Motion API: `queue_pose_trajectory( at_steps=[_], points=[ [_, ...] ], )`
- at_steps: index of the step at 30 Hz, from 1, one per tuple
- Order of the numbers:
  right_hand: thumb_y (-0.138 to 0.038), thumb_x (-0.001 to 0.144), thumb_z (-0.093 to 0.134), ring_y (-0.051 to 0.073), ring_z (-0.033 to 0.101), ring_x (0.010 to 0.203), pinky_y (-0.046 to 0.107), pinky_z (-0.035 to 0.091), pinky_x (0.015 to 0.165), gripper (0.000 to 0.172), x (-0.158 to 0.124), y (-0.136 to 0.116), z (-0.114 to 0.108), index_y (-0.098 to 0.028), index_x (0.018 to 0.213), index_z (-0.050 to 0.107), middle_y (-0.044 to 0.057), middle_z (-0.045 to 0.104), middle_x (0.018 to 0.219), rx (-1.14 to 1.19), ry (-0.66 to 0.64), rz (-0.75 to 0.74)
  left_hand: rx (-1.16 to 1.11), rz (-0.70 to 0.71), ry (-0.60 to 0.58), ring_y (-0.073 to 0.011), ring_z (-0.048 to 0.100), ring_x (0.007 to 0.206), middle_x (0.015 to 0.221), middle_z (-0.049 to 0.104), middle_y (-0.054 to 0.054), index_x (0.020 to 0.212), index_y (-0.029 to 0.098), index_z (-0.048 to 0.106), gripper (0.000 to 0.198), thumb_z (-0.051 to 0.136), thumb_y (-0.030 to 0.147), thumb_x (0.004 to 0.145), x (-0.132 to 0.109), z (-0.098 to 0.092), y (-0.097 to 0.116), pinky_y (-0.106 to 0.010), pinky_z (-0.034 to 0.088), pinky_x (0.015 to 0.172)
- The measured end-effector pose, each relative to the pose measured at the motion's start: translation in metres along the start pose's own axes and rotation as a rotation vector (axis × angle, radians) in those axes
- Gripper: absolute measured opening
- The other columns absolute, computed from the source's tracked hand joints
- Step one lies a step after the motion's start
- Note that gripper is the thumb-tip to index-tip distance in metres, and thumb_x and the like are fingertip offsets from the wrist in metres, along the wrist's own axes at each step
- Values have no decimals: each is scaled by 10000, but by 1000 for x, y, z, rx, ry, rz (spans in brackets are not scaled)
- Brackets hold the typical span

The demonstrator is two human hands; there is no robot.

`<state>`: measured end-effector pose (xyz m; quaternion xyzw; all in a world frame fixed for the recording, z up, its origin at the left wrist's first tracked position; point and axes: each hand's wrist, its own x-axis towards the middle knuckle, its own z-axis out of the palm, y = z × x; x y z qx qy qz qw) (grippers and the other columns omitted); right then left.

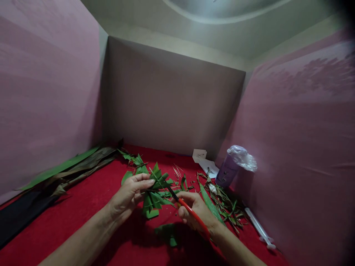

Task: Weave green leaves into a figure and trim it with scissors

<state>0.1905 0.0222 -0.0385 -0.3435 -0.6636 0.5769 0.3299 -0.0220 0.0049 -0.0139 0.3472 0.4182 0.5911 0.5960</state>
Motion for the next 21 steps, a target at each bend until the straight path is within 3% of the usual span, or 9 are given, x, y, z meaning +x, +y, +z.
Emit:
queue_pose_trajectory(
  at_steps=[11,21],
  points=[
    [-580,508,751,37,371,376,148,261,341,529,3,4,3,-153,767,579,-69,465,519,80,-18,-12,-18,11,-5,-92,597,520,622,636,23,720,164,569,239,764,153,583,4,0,-1,-190,498,500],
    [-547,551,744,27,313,344,155,212,325,491,1,4,5,-145,784,588,-83,440,473,65,-5,-30,-4,-1,-38,-77,586,517,623,631,28,729,158,564,217,747,152,613,2,-1,-2,-173,476,497]
  ],
)
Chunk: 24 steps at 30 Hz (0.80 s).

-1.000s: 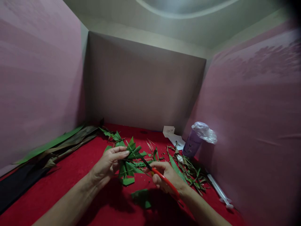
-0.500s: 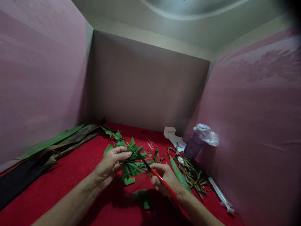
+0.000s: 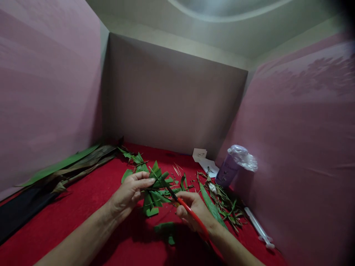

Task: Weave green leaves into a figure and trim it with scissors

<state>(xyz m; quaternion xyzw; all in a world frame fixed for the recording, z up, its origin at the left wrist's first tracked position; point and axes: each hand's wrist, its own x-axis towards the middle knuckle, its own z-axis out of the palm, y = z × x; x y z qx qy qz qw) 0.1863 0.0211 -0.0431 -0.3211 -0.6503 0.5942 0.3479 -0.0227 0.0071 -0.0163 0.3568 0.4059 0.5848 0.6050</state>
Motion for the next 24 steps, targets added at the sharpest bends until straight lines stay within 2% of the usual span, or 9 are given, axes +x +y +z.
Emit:
queue_pose_trajectory(
  at_steps=[7,10,19,24],
  points=[
    [-504,576,751,16,287,333,154,187,318,437,0,1,2,-142,740,567,-85,438,469,40,15,-2,3,-5,18,-94,596,538,625,637,22,721,160,566,223,752,152,599,-1,2,1,-200,495,526],
    [-525,569,748,14,281,334,154,174,319,451,0,1,2,-144,687,539,-88,412,456,57,16,-3,-10,-1,12,-80,584,526,617,630,28,715,159,571,217,753,143,597,0,1,0,-178,478,508],
    [-540,584,736,7,249,309,153,160,310,464,-2,-1,5,-147,691,512,-109,355,423,84,3,11,-16,8,-1,-83,582,545,618,619,27,704,153,572,203,749,136,606,0,0,-1,-192,497,543],
    [-547,608,718,13,263,291,149,197,297,470,-2,-4,7,-143,737,518,-116,359,401,95,-23,-8,-21,8,-4,-84,584,550,617,612,25,699,150,574,199,749,130,606,0,0,0,-192,501,548]
  ],
)
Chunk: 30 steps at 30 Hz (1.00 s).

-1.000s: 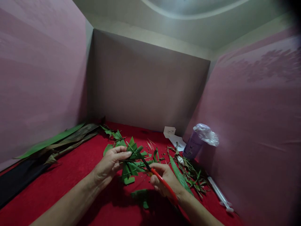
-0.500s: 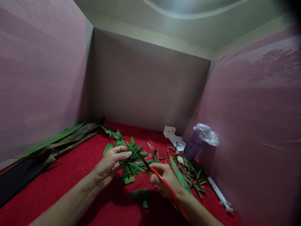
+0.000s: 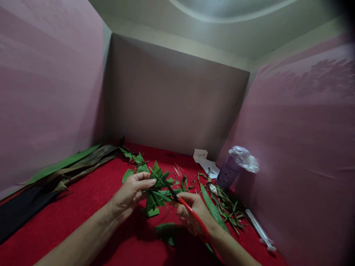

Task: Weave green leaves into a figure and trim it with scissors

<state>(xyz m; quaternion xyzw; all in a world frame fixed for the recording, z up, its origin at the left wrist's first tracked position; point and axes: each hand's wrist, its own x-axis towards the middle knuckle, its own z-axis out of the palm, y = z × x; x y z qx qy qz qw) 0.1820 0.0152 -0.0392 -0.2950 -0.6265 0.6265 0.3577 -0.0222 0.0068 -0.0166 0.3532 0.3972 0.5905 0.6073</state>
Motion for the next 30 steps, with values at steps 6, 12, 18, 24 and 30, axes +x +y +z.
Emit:
queue_pose_trajectory(
  at_steps=[6,12,18,24,30],
  points=[
    [-669,611,633,22,270,287,154,249,294,587,0,1,1,-126,814,546,-115,362,394,-124,-6,-57,-32,-17,8,-81,588,542,619,619,18,699,149,584,189,748,121,608,1,1,1,-175,497,522],
    [-708,633,575,33,280,315,163,259,322,623,-1,8,1,-134,873,542,-109,346,422,-186,31,-92,-76,-37,-4,-96,616,572,644,647,6,702,147,614,171,752,123,604,-2,1,1,-181,510,545],
    [-654,677,586,30,278,333,159,244,341,540,0,12,1,-144,851,549,-100,352,440,-177,17,-103,-64,-38,-42,-102,620,581,658,654,1,690,145,624,154,756,157,611,0,1,-1,-190,513,562],
    [-679,634,608,30,289,322,158,238,334,564,-1,12,6,-150,812,529,-102,362,419,-150,63,-87,-46,-35,-34,-108,623,616,668,649,3,686,147,603,147,740,161,634,-3,3,-3,-212,521,600],
    [-685,595,632,28,283,314,158,228,322,590,-1,12,9,-152,820,515,-112,350,413,-110,90,-61,-53,-33,-8,-118,628,601,642,645,4,667,149,588,173,751,142,608,-4,5,-2,-225,523,596]
  ],
)
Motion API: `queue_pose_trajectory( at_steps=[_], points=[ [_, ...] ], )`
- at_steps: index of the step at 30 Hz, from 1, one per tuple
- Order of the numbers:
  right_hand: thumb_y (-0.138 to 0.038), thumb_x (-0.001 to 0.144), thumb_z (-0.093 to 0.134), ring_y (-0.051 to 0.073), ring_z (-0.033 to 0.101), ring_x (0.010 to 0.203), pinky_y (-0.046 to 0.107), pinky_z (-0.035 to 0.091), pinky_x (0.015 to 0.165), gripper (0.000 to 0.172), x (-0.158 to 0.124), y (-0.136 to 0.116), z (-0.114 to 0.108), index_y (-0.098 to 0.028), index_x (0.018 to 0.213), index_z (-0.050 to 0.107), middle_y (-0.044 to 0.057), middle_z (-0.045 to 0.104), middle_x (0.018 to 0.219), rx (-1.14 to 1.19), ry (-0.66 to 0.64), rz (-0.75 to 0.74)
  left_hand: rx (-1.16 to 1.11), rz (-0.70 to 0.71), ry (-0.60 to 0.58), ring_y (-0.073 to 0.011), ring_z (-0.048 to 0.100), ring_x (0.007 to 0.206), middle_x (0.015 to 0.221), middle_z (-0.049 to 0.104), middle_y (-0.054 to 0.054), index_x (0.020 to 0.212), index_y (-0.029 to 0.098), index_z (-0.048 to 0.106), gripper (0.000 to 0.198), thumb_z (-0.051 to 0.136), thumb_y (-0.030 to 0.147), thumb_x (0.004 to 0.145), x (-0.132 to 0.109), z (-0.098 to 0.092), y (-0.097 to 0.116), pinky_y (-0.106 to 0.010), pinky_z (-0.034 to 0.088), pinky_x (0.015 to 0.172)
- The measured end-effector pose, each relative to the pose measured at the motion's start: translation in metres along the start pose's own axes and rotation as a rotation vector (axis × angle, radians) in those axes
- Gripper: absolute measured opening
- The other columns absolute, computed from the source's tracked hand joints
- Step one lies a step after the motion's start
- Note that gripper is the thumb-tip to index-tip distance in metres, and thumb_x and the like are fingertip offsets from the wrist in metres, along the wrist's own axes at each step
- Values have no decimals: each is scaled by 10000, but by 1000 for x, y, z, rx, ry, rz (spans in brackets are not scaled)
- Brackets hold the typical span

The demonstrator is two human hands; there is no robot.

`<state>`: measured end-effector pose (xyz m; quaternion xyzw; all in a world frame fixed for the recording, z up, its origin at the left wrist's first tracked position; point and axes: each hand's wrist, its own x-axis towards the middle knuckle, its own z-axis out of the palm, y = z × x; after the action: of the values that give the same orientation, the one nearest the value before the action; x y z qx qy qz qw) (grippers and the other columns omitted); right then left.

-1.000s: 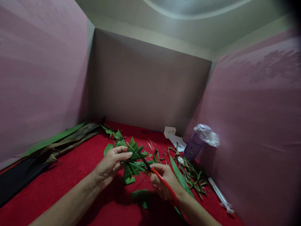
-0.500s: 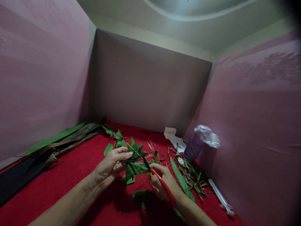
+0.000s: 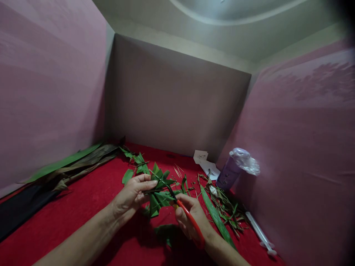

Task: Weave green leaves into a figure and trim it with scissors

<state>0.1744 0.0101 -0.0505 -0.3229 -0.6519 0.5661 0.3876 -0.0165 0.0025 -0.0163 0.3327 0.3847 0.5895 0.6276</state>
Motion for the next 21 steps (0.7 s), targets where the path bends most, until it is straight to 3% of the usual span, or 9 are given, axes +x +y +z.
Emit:
queue_pose_trajectory(
  at_steps=[21],
  points=[
    [-560,608,710,14,238,323,158,179,329,475,1,13,3,-158,769,513,-119,314,437,133,40,36,-9,3,-11,-101,607,557,632,645,8,676,144,596,196,767,144,581,1,0,-1,-213,508,565]
  ],
)
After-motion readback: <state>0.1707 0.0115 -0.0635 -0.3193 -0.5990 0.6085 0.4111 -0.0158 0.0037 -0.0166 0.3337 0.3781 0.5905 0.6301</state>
